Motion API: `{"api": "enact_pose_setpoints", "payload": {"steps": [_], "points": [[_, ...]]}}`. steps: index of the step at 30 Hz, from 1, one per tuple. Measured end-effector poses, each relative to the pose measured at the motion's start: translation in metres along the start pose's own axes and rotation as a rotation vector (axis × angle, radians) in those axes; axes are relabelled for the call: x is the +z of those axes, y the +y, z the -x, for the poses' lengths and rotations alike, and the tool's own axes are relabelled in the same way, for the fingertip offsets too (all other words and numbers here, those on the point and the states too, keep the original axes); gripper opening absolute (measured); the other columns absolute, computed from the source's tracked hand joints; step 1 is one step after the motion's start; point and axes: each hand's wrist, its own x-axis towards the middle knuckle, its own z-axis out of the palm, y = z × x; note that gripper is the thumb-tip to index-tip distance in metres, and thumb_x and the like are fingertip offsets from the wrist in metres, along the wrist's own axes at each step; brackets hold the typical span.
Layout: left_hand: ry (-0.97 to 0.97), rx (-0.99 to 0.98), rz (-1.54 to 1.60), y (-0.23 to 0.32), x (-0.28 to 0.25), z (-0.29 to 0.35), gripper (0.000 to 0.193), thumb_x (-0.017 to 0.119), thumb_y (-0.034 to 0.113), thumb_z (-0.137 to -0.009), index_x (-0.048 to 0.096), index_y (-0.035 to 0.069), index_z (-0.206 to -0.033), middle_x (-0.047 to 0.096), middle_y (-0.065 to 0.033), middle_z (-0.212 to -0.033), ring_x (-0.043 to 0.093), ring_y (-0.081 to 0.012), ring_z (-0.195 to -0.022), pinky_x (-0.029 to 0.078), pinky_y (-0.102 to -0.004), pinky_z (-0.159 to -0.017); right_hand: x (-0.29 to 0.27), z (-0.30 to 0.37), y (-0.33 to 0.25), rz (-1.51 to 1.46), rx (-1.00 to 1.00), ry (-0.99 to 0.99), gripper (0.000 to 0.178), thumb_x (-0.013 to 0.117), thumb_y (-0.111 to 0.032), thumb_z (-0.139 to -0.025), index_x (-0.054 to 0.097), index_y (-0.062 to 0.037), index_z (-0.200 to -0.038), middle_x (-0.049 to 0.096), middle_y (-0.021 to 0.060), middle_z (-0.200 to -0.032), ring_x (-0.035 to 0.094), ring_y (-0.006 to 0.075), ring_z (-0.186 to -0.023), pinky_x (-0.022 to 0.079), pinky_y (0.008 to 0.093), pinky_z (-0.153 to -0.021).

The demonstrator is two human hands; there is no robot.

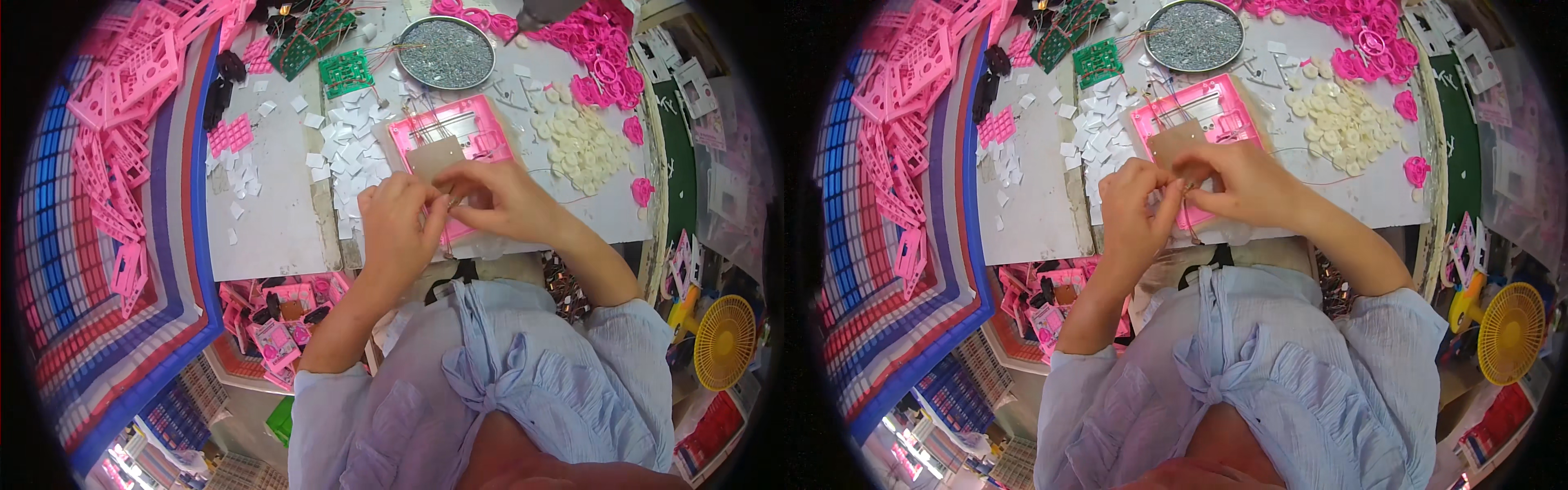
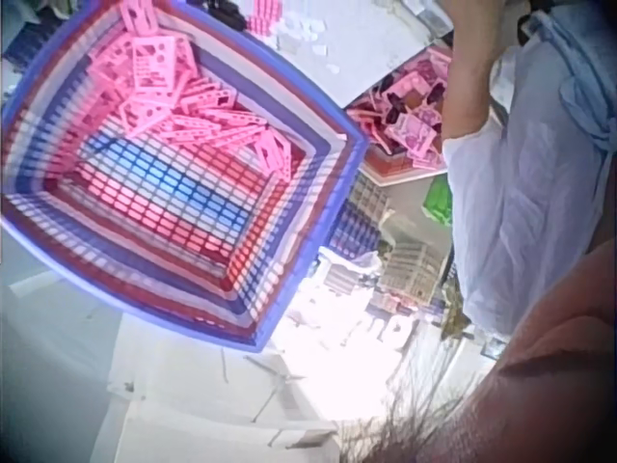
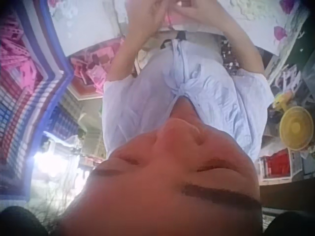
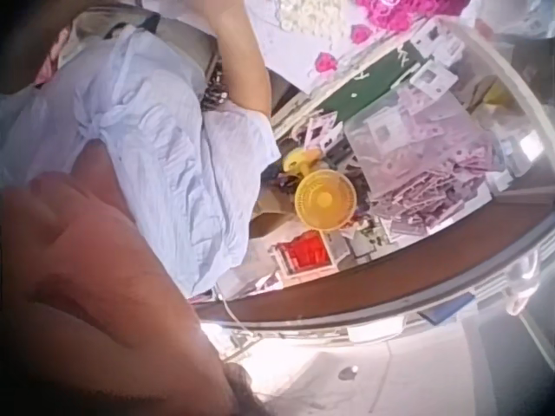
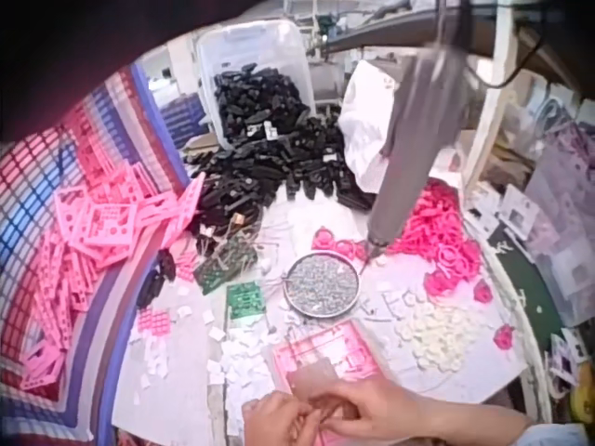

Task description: Assembling a toy cash register using a glue gun and plastic components.

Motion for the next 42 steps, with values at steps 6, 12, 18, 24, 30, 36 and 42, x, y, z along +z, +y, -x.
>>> {"api": "enact_pose_setpoints", "payload": {"steps": [6,12,18,24,30,36,42], "points": [[0.011,-0.001,0.07,0.001,0.0,0.001,0.008,0.072,0.015,-0.085,0.067,0.009,-0.085,0.059,-0.0057,-0.083,0.058,-0.0232,-0.08,0.036,-0.038,-0.077,-0.001,-0.003,0.002,-0.429,0.286,-0.076,0.026,0.068,-0.007,-0.089,0.063,0.0015,-0.112,0.07,0.0069,-0.086,0.064,0.009,-0.068,0.051,0.025,-0.059],[-0.216,-0.296,0.481,-0.005,-0.008,-0.004,0.007,0.068,0.008,-0.09,0.069,0.0,-0.09,0.06,-0.0047,-0.085,0.057,-0.0147,-0.078,0.042,-0.0284,-0.07,-0.001,0.001,0.014,-0.156,0.055,-0.002,0.013,0.067,-0.003,-0.09,0.065,0.0018,-0.102,0.068,0.003,-0.082,0.059,0.0046,-0.065,0.048,0.0211,-0.054],[-0.297,-0.199,0.519,-0.011,-0.015,-0.007,0.01,0.071,0.006,-0.087,0.071,0.0,-0.095,0.062,-0.0069,-0.086,0.058,-0.0185,-0.076,0.044,-0.0289,-0.066,-0.005,0.001,0.007,-0.183,0.135,-0.008,0.011,0.067,-0.007,-0.09,0.067,0.0017,-0.097,0.071,0.0061,-0.08,0.065,0.0092,-0.068,0.051,0.0253,-0.059],[-0.26,-0.079,0.337,-0.005,-0.016,-0.007,0.011,0.074,0.005,-0.083,0.071,0.003,-0.093,0.061,-0.0042,-0.089,0.056,-0.0157,-0.078,0.04,-0.0289,-0.072,-0.005,0.0,0.011,-0.08,0.068,-0.001,0.016,0.069,-0.014,-0.089,0.066,0.0004,-0.095,0.07,0.0107,-0.076,0.068,0.0178,-0.068,0.052,0.0315,-0.061],[-0.075,0.096,-0.07,0.001,0.001,-0.002,0.014,0.072,0.007,-0.076,0.067,0.008,-0.089,0.061,-0.0044,-0.088,0.057,-0.0213,-0.08,0.034,-0.0349,-0.081,0.0,0.0,0.012,0.065,-0.038,0.037,0.017,0.069,-0.016,-0.089,0.064,0.0001,-0.092,0.068,0.0139,-0.074,0.067,0.0252,-0.065,0.051,0.0356,-0.061],[-0.097,0.058,0.044,-0.008,-0.006,-0.005,0.014,0.071,0.008,-0.075,0.065,0.01,-0.087,0.059,-0.003,-0.087,0.058,-0.0208,-0.084,0.031,-0.0376,-0.079,-0.007,0.001,0.009,0.036,0.001,0.034,0.017,0.068,-0.016,-0.089,0.064,0.0003,-0.089,0.067,0.0141,-0.072,0.066,0.0261,-0.064,0.05,0.0368,-0.06],[-0.117,0.036,0.049,-0.003,-0.008,-0.004,0.015,0.072,0.005,-0.075,0.067,0.009,-0.089,0.062,-0.0032,-0.09,0.059,-0.0213,-0.086,0.033,-0.0355,-0.083,-0.005,-0.001,0.007,0.048,-0.022,0.056,0.016,0.068,-0.016,-0.088,0.064,0.0002,-0.088,0.068,0.0141,-0.073,0.067,0.0269,-0.064,0.051,0.0371,-0.061]]}}
